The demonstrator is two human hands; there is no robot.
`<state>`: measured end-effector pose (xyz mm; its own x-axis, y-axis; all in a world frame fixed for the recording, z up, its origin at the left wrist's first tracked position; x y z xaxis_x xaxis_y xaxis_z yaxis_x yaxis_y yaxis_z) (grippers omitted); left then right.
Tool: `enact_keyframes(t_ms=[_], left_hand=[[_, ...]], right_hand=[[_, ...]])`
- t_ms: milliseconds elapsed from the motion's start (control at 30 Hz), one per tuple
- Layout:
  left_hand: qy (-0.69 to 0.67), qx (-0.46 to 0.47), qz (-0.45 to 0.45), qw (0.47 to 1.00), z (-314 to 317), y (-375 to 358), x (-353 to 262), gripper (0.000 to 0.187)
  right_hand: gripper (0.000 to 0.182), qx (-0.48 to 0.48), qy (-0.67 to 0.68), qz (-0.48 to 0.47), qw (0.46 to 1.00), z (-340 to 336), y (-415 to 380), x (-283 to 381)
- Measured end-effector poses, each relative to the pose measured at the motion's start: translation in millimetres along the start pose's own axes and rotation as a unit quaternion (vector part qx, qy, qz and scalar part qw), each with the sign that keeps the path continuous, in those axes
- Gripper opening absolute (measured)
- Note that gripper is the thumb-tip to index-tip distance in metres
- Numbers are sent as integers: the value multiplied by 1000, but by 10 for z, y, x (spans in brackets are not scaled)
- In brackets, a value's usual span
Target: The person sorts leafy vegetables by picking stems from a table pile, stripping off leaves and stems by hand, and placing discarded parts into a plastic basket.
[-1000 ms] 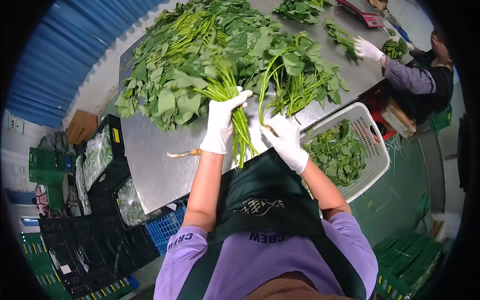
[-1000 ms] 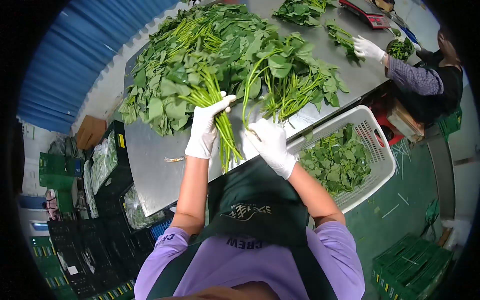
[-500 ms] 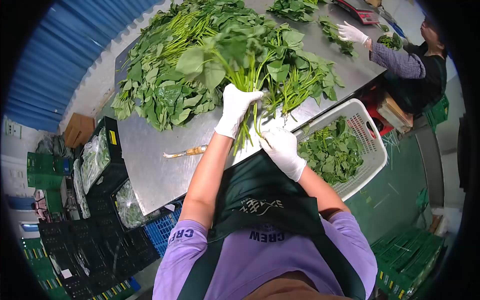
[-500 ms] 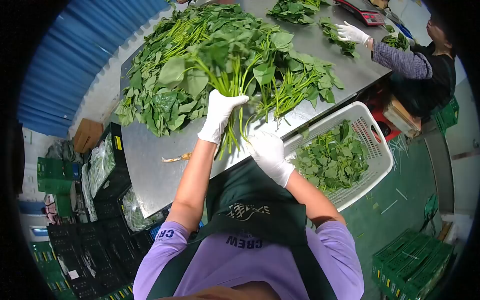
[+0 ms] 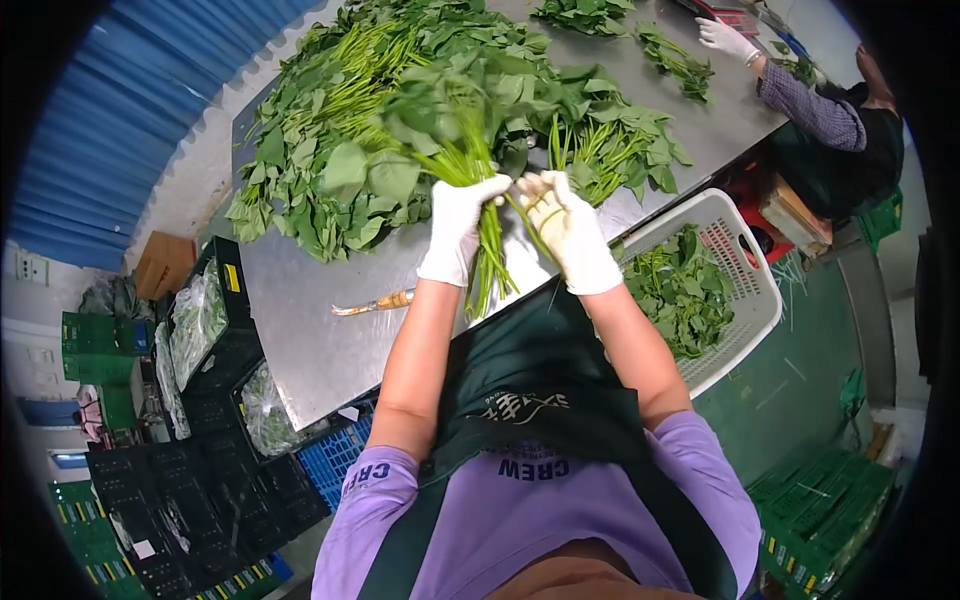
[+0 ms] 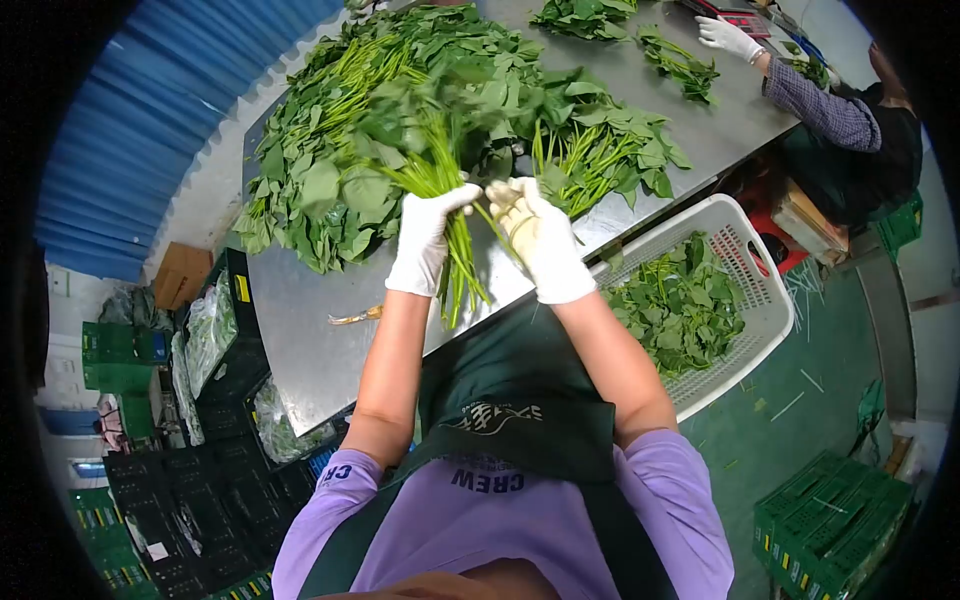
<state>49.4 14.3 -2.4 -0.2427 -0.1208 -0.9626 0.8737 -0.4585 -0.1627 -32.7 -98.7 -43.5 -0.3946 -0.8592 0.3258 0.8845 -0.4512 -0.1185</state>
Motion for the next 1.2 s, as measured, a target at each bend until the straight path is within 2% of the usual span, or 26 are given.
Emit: enact_keyframes(t_ms=[33, 67, 100, 133, 167, 200, 233, 267, 300, 333, 367, 400, 467, 533, 600, 667, 700, 800, 833, 867, 900, 933, 1000, 1033, 1167, 1200], left_hand=[[-36, -22, 1, 999, -31, 2, -68, 24], [-35, -74, -8, 997, -108, 29, -124, 26], [-62, -92, 12, 994, -232, 85, -145, 25], [-91, -109, 32, 989, -364, 141, -166, 24], [-81, -121, 37, 989, -473, 162, -221, 24], [-72, -134, 42, 987, -580, 162, -268, 24], [-46, -128, 52, 989, -669, 149, -297, 23], [-23, -145, 66, 987, -693, 154, -316, 22], [-20, -133, 42, 990, -666, 107, -339, 24], [-18, -120, 18, 992, -642, 61, -354, 26], [-27, -111, 28, 993, -608, 63, -306, 27], [-37, -103, 41, 993, -547, 72, -257, 28], [-64, -68, 37, 995, -410, 10, -203, 32], [-78, -26, 7, 997, -359, -32, -142, 30], [-116, -7, 8, 993, -273, -123, -148, 29], [-116, -50, 56, 990, -213, -255, -218, 30], [-105, -77, 98, 987, -187, -333, -278, 32], [-159, -147, 229, 949, -187, -471, -380, 20], [-176, -134, 166, 961, -339, -480, -350, 24], [-186, -103, 167, 963, -436, -437, -354, 25], [-206, -85, 155, 963, -466, -432, -377, 26], [-225, -68, 144, 961, -482, -425, -395, 26], [-215, -66, 109, 968, -513, -378, -382, 25], [-217, -65, 88, 970, -496, -357, -360, 26], [-175, -90, 53, 979, -396, -271, -181, 26], [-176, -99, 38, 979, -341, -304, -228, 27]], right_hand=[[17, 111, 53, -5, 992, -56, -89, 104], [17, 101, 40, 34, 994, -134, -210, 308], [14, 136, -106, -26, 985, -195, -373, 509], [10, 76, -161, -30, 984, -173, -558, 716], [9, 118, -168, -24, 978, -595, -579, 925], [17, -21, -322, -12, 946, -512, -796, 1164], [20, 13, -516, 5, 856, -803, -798, 1373], [33, 22, -694, 67, 717, -1129, -774, 1561], [44, -8, -915, -15, 404, -1099, -827, 1549], [56, -35, -995, -94, 28, -1052, -885, 1509], [71, -53, -992, -58, 95, -1013, -767, 1506], [61, -1, -962, -163, 219, -1073, -655, 1471], [46, 52, -794, -220, 564, -681, -441, 1207], [32, 104, -836, -312, 439, -420, -158, 931], [27, 74, -853, -355, 376, -305, 226, 675], [30, 42, -905, -291, 309, -428, 661, 499], [33, 29, -932, -218, 288, -397, 784, 454], [28, 42, -940, -183, 284, -384, 988, 406], [25, 20, -918, -200, 342, -344, 1004, 392], [23, 0, -892, -215, 398, -301, 1021, 369], [25, -8, -832, -239, 500, -237, 968, 366], [25, 13, -764, -320, 560, -151, 851, 355], [22, 40, -703, -350, 618, -5, 778, 311], [16, 68, -628, -413, 656, 18, 736, 236], [19, 81, -628, -296, 715, -8, 655, 131], [13, 84, -656, -266, 701, 11, 608, 107]])
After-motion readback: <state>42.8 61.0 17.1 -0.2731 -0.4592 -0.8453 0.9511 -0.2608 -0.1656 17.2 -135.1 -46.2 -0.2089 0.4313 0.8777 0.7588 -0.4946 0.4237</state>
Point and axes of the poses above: each hand's wrist, its own y-axis towards the middle knuckle, its own z-axis out of the palm, x = y × z, the point moved 1 cm from there along y, towards the middle knuckle, and after that the axes turned 7 degrees about -z, right-handed, at the moved point
